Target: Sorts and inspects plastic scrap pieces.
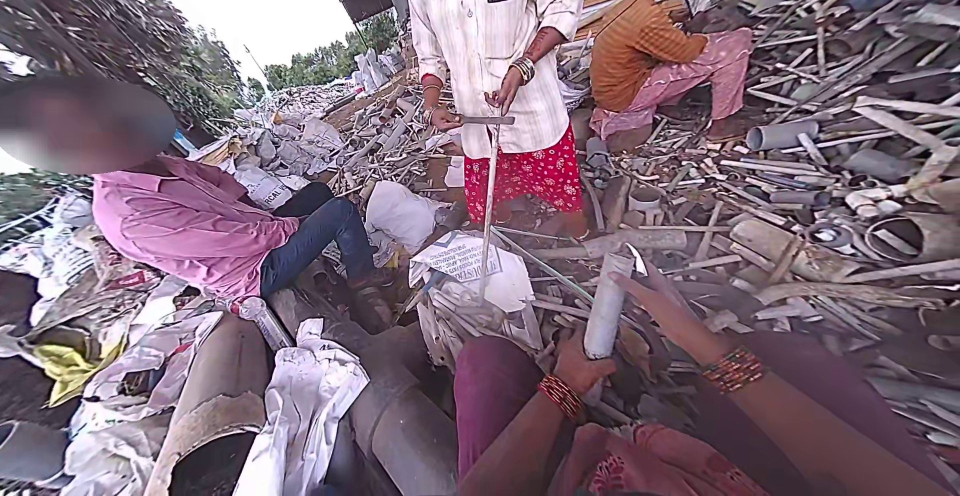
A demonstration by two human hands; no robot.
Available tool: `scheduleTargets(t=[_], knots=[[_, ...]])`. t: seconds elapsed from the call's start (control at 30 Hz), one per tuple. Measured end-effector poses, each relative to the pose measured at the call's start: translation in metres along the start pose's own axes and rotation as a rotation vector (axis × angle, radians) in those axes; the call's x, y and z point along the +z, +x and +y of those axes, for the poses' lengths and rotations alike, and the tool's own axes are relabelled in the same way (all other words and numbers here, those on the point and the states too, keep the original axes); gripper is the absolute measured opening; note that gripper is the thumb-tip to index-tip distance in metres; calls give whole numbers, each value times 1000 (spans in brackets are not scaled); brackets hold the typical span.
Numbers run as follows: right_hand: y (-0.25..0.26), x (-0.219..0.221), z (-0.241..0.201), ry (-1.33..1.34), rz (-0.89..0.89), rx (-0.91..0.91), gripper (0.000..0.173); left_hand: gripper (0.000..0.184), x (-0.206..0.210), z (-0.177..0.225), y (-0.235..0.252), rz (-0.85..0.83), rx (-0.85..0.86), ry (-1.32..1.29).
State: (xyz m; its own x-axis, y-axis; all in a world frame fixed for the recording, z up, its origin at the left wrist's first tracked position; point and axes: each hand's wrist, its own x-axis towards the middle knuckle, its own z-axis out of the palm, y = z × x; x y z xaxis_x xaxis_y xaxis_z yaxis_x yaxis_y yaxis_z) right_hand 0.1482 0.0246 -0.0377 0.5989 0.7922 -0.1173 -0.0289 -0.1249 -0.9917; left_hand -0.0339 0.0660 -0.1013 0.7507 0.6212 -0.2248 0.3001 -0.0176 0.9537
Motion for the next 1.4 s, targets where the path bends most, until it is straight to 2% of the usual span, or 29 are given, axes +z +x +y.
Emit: scheduleTargets(t=[0.17,0.3,0.4,0.6,0.7,0.8,0.93,1.07,1.13,1.2,1.3,1.4], knots=[[-3,5,-3,-16,57,6,58,61,2,2,-2,-4,-25,-92],[-2,8,-6,79,159,129,41,59,3,-1,0,35,-16,-198],[2,5,-3,166,183,176,29,59,1,-3,2,95,-42,-370],[-8,9,-3,-79,-43,206,24,41,-4,11,-5,160,-123,-632],[-14,16,2,-176,-145,231,31,44,-3,7,-5,134,-119,-667],[-18,24,5,-214,-249,221,34,39,-3,9,-10,114,-88,-652],[-23,31,12,-178,-296,214,34,42,0,8,-16,117,-91,-630],[-21,22,-3,-17,-273,315,71,35,2,10,-11,173,-88,-647],[-10,3,-3,39,-260,285,81,29,0,12,-10,193,-79,-688],[-15,-24,-22,-21,-187,191,81,27,-2,11,-9,195,-69,-712],[-12,-73,-49,-263,33,-4,71,27,-4,12,-8,226,-81,-718],[-10,-130,-20,-399,345,-242,81,21,2,15,-7,260,-149,-686]])
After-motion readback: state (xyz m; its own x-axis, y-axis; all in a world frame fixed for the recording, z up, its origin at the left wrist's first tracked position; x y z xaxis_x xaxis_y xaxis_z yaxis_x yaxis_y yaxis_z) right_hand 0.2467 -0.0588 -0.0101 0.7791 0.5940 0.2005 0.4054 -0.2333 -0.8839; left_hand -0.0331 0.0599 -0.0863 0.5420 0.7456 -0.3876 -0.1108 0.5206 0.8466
